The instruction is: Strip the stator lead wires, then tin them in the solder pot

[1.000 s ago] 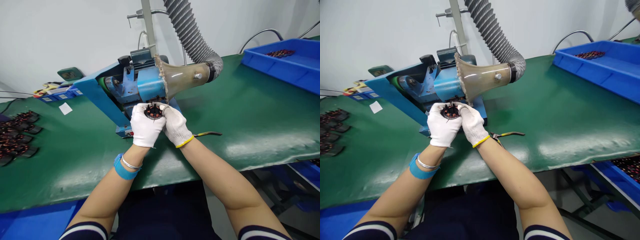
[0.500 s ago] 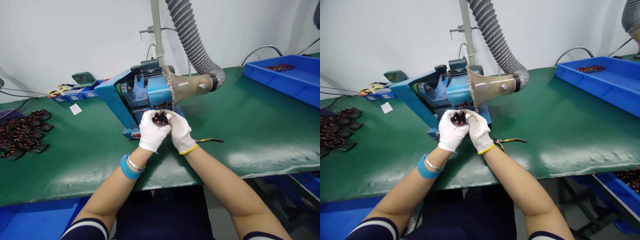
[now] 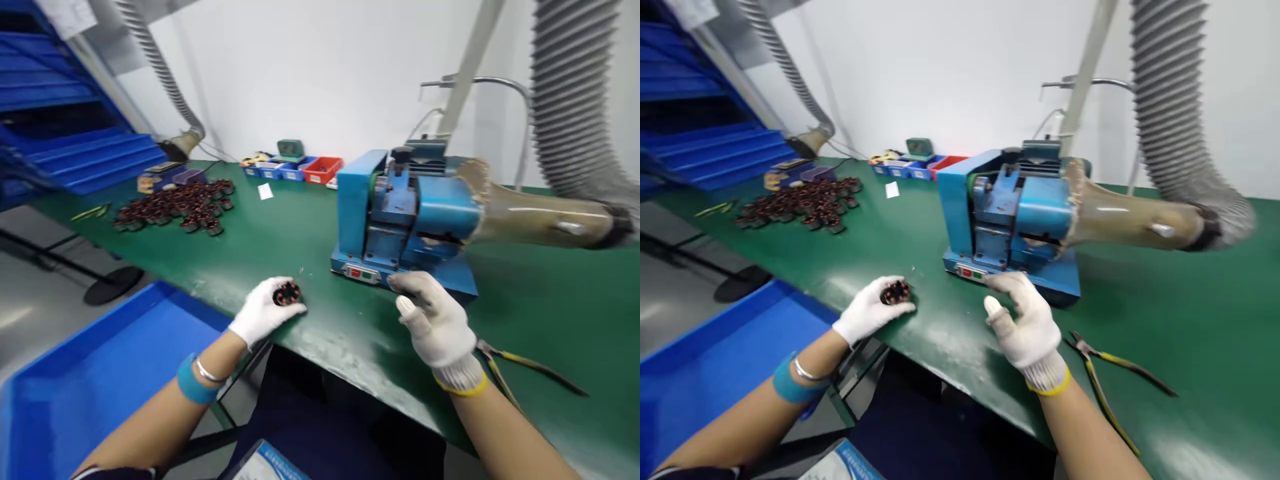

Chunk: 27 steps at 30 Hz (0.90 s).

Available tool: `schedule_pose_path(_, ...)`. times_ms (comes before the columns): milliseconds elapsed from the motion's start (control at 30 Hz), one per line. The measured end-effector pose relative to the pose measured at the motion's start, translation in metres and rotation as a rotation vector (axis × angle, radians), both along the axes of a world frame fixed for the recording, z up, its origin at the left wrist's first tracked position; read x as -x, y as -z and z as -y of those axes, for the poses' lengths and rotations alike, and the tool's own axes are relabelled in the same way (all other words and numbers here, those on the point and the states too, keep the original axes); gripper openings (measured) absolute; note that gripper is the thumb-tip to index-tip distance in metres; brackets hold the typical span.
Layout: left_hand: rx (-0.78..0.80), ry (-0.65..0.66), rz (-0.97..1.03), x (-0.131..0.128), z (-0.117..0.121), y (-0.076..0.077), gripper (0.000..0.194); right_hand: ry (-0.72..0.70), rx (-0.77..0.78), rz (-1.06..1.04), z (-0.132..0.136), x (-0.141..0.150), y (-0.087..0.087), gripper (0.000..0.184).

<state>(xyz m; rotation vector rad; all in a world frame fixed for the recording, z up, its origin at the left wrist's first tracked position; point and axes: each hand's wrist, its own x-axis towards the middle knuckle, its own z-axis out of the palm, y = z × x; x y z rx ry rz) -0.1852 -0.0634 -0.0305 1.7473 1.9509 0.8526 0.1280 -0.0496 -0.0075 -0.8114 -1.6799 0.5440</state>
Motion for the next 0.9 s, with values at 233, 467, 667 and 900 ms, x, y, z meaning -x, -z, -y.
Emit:
schedule_pose_path(233, 0.247, -0.577, -0.496, 0.136, -0.052, -0.014, 0.096, 0.086, 0.298, 0.593, -0.008, 0.007, 0.019, 0.038)
schedule_pose_path(467, 0.192, -0.701, -0.345, 0.169, -0.091, 0.004, 0.129, 0.348, 0.527, 0.938, -0.012, 0.026, 0.017, 0.044)
schedule_pose_path(667, 0.110, -0.752, -0.228, 0.221, -0.138, 0.025, 0.152, 0.541, 0.595, 1.028, -0.023, 0.050, 0.004, 0.038)
schedule_pose_path(900, 0.001, -0.803, -0.135, 0.261, -0.165, 0.027, 0.160, 0.660, 0.629, 1.235, -0.025, 0.086, -0.010, 0.044)
